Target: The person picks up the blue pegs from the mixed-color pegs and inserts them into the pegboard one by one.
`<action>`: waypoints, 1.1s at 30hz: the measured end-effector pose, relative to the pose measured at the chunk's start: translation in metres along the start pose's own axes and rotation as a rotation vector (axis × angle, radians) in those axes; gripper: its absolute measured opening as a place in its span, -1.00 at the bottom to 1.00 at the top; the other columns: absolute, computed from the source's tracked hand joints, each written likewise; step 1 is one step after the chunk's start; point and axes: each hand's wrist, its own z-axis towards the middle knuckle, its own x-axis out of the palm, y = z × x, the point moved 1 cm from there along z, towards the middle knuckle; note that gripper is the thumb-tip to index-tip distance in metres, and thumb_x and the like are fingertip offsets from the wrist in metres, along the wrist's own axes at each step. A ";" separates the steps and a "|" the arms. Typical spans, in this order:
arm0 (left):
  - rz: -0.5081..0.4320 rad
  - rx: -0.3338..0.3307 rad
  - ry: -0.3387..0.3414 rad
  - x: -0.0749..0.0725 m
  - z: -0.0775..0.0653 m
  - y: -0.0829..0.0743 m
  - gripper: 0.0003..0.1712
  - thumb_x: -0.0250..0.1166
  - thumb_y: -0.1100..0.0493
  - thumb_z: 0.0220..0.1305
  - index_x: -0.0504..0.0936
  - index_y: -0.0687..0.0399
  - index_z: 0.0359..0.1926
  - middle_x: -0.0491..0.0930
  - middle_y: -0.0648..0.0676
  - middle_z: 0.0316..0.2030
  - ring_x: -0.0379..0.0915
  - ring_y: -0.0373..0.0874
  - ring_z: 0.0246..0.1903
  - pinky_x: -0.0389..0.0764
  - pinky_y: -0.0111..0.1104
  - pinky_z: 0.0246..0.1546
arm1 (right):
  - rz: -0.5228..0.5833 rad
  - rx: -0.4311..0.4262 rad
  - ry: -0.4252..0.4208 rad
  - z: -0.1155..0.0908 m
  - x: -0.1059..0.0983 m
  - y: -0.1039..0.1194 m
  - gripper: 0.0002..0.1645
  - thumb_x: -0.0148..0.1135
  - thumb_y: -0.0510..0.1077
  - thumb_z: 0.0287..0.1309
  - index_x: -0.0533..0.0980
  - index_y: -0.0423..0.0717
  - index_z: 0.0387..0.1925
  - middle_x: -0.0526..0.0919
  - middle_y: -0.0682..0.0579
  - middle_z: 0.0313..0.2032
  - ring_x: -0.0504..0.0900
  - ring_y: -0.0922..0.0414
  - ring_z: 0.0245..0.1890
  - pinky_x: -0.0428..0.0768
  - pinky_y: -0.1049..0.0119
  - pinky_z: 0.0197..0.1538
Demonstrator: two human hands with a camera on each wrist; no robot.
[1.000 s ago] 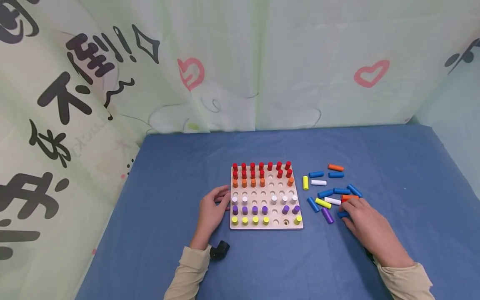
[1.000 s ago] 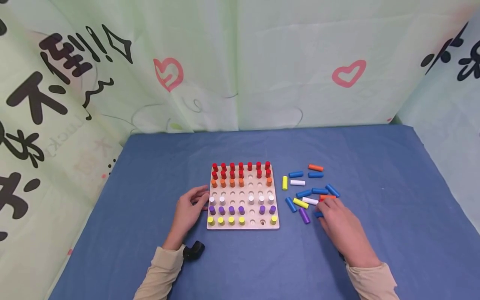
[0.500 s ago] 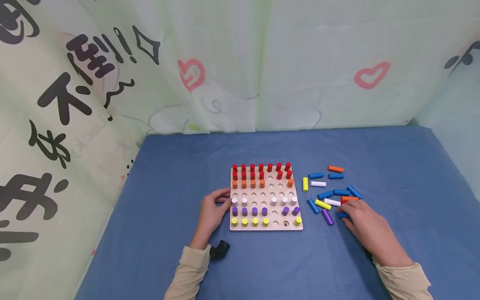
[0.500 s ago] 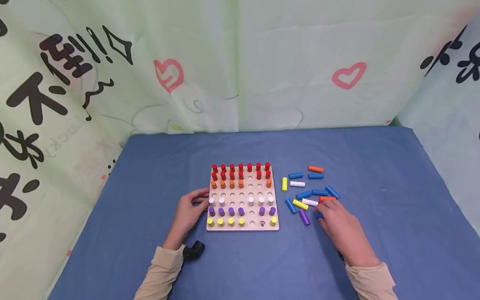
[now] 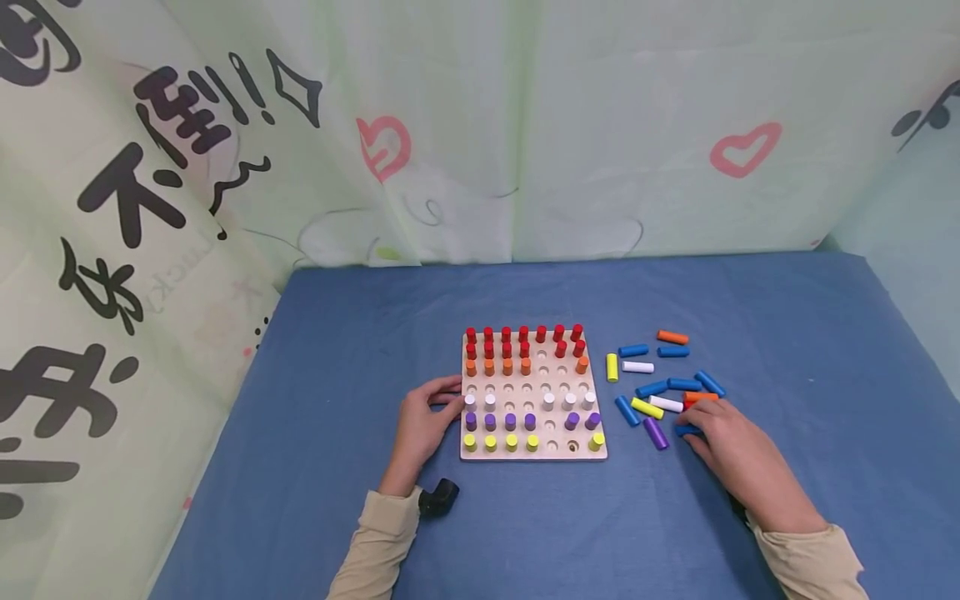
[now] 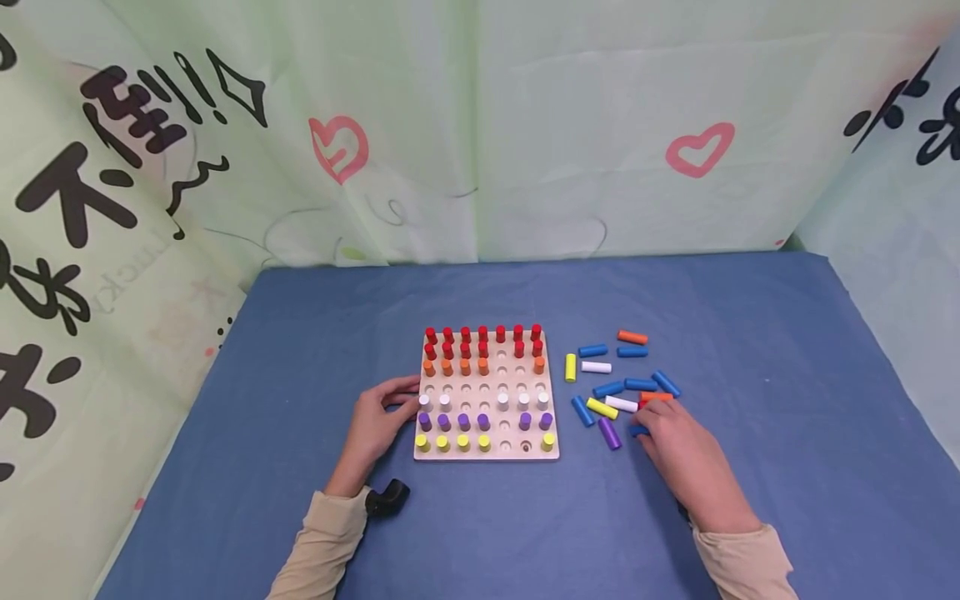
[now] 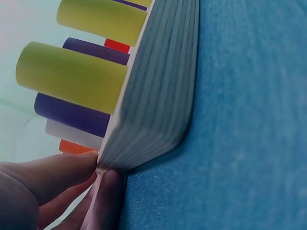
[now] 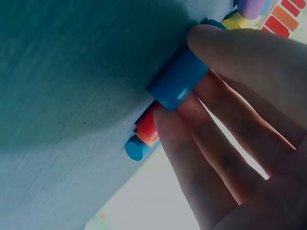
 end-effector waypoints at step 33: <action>-0.017 -0.015 -0.009 0.002 -0.001 0.003 -0.55 0.37 0.23 0.27 0.61 0.09 0.20 0.68 0.10 -0.05 0.66 -0.07 -0.11 0.61 -0.13 0.06 | 0.088 0.016 -0.047 0.014 -0.005 0.013 -0.69 0.46 -0.30 0.04 0.65 -0.20 -0.12 0.70 -0.21 -0.15 0.69 -0.16 -0.16 0.63 -0.16 -0.11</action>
